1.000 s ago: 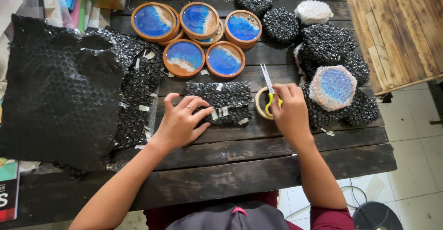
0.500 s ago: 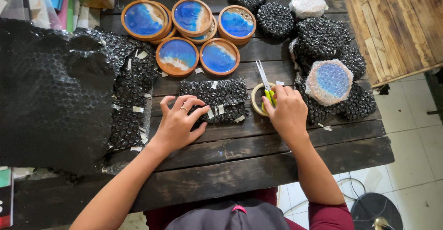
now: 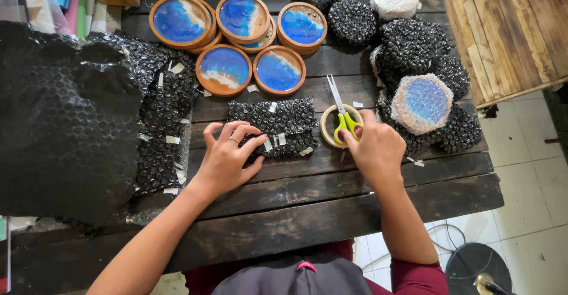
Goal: The person wraps circular items in black bubble wrap and secures the packaging with tape using scissors.
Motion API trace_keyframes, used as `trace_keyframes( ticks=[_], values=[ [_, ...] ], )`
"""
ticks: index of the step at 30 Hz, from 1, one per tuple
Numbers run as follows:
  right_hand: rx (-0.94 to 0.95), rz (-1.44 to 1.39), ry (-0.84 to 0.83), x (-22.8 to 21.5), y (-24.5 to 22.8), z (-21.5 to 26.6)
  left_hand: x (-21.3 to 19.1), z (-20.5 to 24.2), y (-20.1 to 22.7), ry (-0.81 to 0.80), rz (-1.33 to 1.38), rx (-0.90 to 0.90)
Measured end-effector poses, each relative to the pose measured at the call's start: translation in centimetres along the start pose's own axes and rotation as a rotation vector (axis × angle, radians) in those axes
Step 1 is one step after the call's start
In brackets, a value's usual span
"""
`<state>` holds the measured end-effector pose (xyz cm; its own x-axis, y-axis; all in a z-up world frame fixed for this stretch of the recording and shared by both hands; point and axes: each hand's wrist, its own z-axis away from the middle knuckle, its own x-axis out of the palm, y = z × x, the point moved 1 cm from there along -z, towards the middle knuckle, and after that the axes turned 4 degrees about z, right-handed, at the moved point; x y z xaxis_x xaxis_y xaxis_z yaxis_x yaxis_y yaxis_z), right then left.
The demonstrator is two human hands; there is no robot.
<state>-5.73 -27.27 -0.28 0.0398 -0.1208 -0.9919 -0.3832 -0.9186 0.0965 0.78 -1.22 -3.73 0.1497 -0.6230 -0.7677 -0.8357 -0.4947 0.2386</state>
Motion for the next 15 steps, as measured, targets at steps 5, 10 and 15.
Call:
trace_keyframes(
  ticks=[5,10,15],
  values=[
    [0.026,-0.023,-0.058,0.8,0.0,-0.8,0.0,0.0,0.0,0.003,0.005,0.001],
    [-0.005,-0.109,0.016,2.0,0.6,-1.2,-0.2,-0.1,0.0,0.006,0.005,0.009],
    [-0.050,-0.456,0.210,0.3,0.3,-1.2,0.0,0.0,-0.1,0.025,0.009,0.013]
  ],
)
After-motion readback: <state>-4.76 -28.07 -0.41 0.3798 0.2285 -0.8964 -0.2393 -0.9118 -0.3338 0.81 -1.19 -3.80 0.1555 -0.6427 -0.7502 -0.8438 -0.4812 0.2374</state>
